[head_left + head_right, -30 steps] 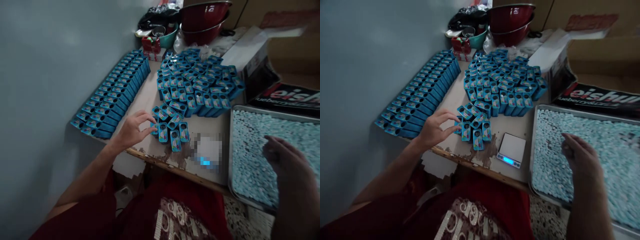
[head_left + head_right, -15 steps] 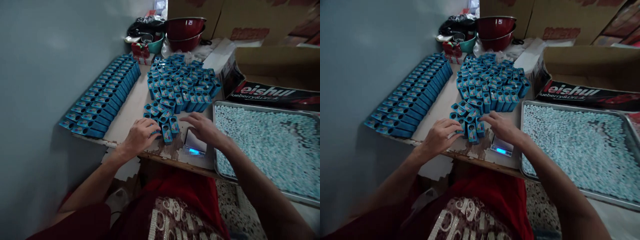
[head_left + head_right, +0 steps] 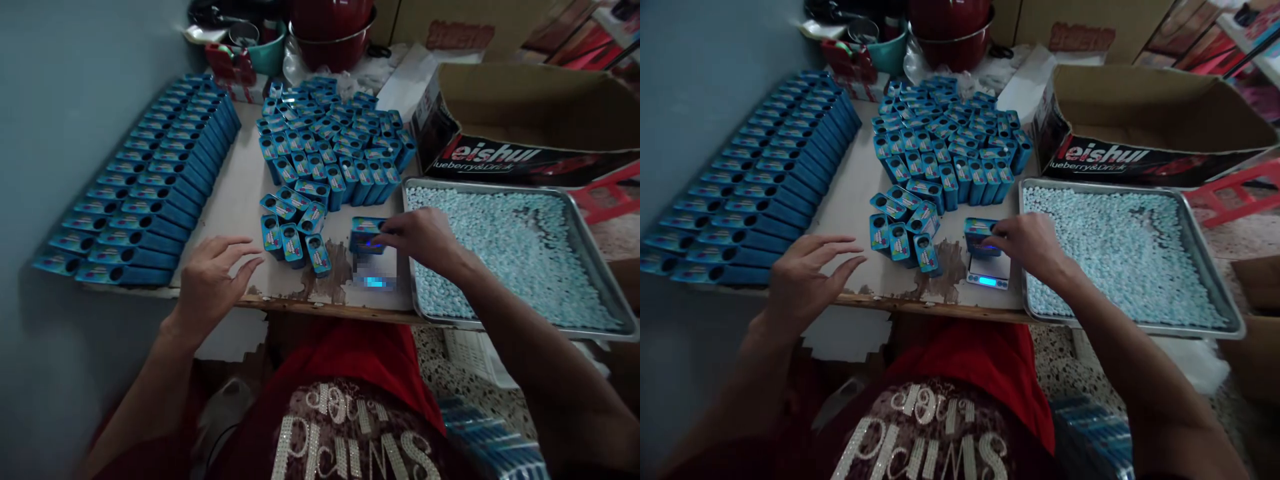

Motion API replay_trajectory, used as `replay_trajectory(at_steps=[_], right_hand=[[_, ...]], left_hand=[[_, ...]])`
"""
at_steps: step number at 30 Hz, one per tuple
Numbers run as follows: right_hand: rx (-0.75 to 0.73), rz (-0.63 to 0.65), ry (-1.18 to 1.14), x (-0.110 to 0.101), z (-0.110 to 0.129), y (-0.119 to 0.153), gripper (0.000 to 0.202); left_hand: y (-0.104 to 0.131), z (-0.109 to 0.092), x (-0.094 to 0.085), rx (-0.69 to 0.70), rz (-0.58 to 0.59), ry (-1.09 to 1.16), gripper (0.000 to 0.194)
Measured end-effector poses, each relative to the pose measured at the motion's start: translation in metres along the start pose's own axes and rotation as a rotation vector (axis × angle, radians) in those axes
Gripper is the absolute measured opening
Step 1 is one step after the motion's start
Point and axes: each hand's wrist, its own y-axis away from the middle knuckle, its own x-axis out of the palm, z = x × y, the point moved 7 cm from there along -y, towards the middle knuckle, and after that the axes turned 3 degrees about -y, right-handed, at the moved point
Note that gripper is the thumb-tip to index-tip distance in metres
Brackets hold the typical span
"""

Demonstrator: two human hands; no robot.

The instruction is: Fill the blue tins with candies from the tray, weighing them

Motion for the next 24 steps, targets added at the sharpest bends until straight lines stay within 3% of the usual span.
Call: replay_trajectory(at_steps=[4, 8, 13, 15, 17, 20, 24], right_hand=[[0.197, -0.022, -0.027, -0.004, -0.006, 0.049, 0.016], [0.259, -0.12, -0.055, 0.001, -0.01, 0.066, 0.019], [0.268, -0.274, -0.163, -0.011, -0.041, 0.092, 0.042], [0.253, -0.211, -0.055, -0.007, -0.057, 0.107, 0.042], [0.229, -0.068, 0.101, 0.007, -0.073, 0.12, 0.05], [0.188, 0.142, 0.252, 0.034, -0.096, 0.131, 0.066], [0.227, 0.215, 0.233, 0.049, -0.126, 0.125, 0.037]], left_hand=[[-0.001, -0.003, 0.008, 0.004, 0.017, 0.037, 0.004], [-0.002, -0.018, 0.013, 0.031, 0.013, 0.071, 0.003], [0.005, -0.037, -0.006, 0.073, -0.026, 0.001, 0.007], [0.01, -0.042, -0.016, 0.061, -0.026, -0.026, 0.008], [0.014, -0.044, -0.02, 0.026, -0.001, -0.046, 0.006], [0.013, -0.05, -0.013, -0.016, 0.081, -0.051, 0.004], [-0.004, -0.069, 0.003, 0.016, 0.144, -0.041, 0.008]])
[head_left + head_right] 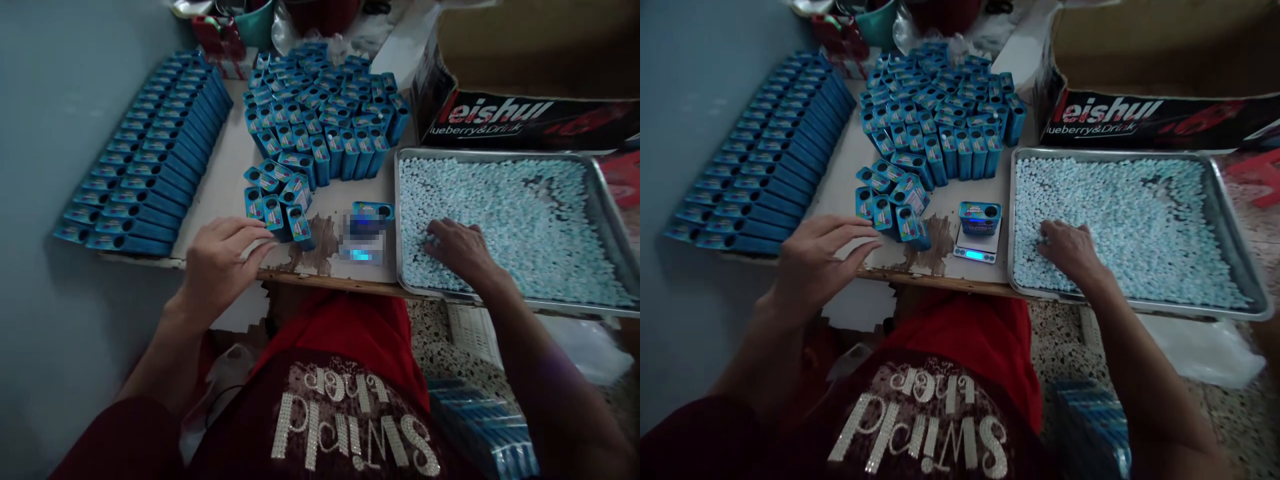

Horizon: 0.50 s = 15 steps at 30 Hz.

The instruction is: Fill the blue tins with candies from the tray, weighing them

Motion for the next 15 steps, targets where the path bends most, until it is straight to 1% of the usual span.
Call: replay_trajectory(at_steps=[2, 3, 6, 8, 9, 11, 13, 15], right_hand=[[0.014, 0.011, -0.101, 0.0, -0.011, -0.007, 0.029], [0.024, -0.006, -0.179, -0.003, -0.016, -0.008, 0.028], [0.103, -0.126, -0.476, -0.019, -0.031, -0.003, 0.033], [0.173, -0.152, -0.644, -0.026, -0.035, 0.004, 0.034], [0.201, -0.138, -0.693, -0.027, -0.035, 0.007, 0.033], [0.244, -0.117, -0.718, -0.029, -0.033, 0.011, 0.026], [0.251, -0.14, -0.711, -0.032, -0.032, 0.013, 0.02], [0.23, -0.174, -0.744, -0.034, -0.031, 0.014, 0.016]], left_hand=[[-0.012, -0.012, 0.002, 0.03, 0.001, -0.017, 0.005], [-0.018, -0.018, 0.003, 0.041, 0.008, -0.027, 0.004], [-0.03, -0.028, 0.008, 0.051, 0.061, -0.04, 0.006], [-0.036, -0.032, 0.012, 0.052, 0.094, -0.035, 0.007], [-0.039, -0.033, 0.014, 0.052, 0.11, -0.026, 0.007], [-0.045, -0.035, 0.021, 0.06, 0.135, 0.005, 0.008], [-0.052, -0.038, 0.029, 0.07, 0.148, 0.048, 0.009], [-0.06, -0.04, 0.042, 0.067, 0.162, 0.087, 0.013]])
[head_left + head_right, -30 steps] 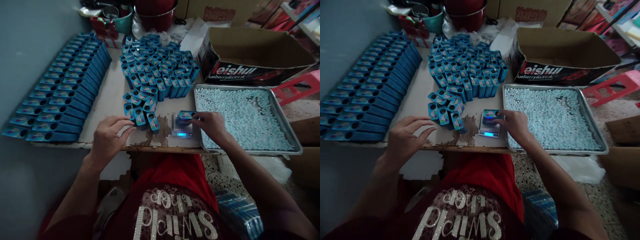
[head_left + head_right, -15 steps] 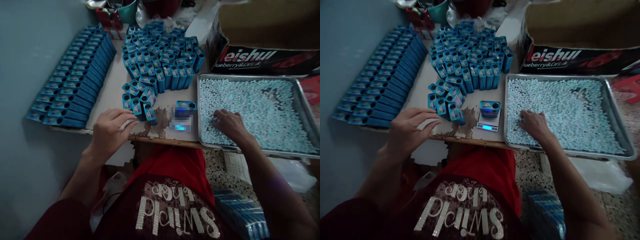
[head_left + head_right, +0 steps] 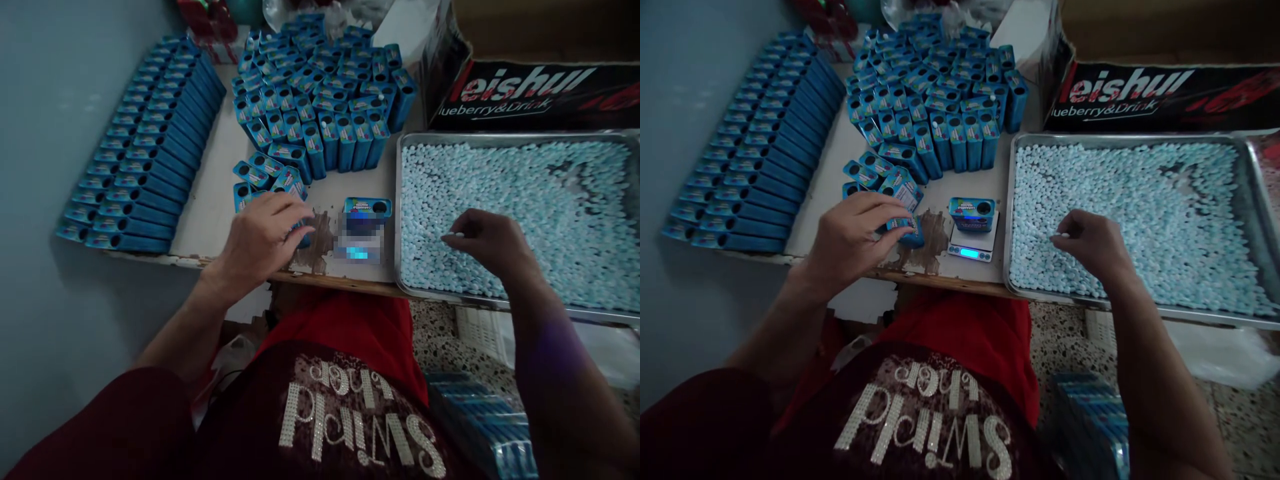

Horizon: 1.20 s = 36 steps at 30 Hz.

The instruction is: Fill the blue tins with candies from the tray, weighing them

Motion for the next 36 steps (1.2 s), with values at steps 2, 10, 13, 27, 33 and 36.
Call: replay_trajectory(at_steps=[2, 10, 13, 27, 33, 36], right_hand=[[-0.016, 0.014, -0.053, 0.001, 0.003, 0.0, 0.015], [-0.054, 0.044, -0.108, -0.006, 0.058, -0.002, 0.019], [-0.185, 0.128, -0.079, -0.003, 0.106, -0.004, 0.015], [-0.594, 0.32, 0.481, 0.049, 0.196, -0.035, 0.013], [-0.546, 0.282, 0.497, 0.051, 0.204, -0.035, 0.018], [-0.486, 0.163, 0.413, 0.032, 0.187, -0.04, 0.018]], left_hand=[[-0.009, -0.002, 0.016, -0.018, 0.003, 0.042, 0.024], [-0.023, -0.041, 0.082, -0.169, -0.132, 0.367, 0.084], [-0.02, -0.049, 0.08, -0.133, -0.209, 0.358, 0.082], [0.014, -0.024, 0.02, -0.1, -0.277, 0.19, 0.046], [0.016, -0.008, 0.012, -0.127, -0.265, 0.187, 0.048], [0.017, -0.002, 0.001, -0.13, -0.268, 0.2, 0.045]])
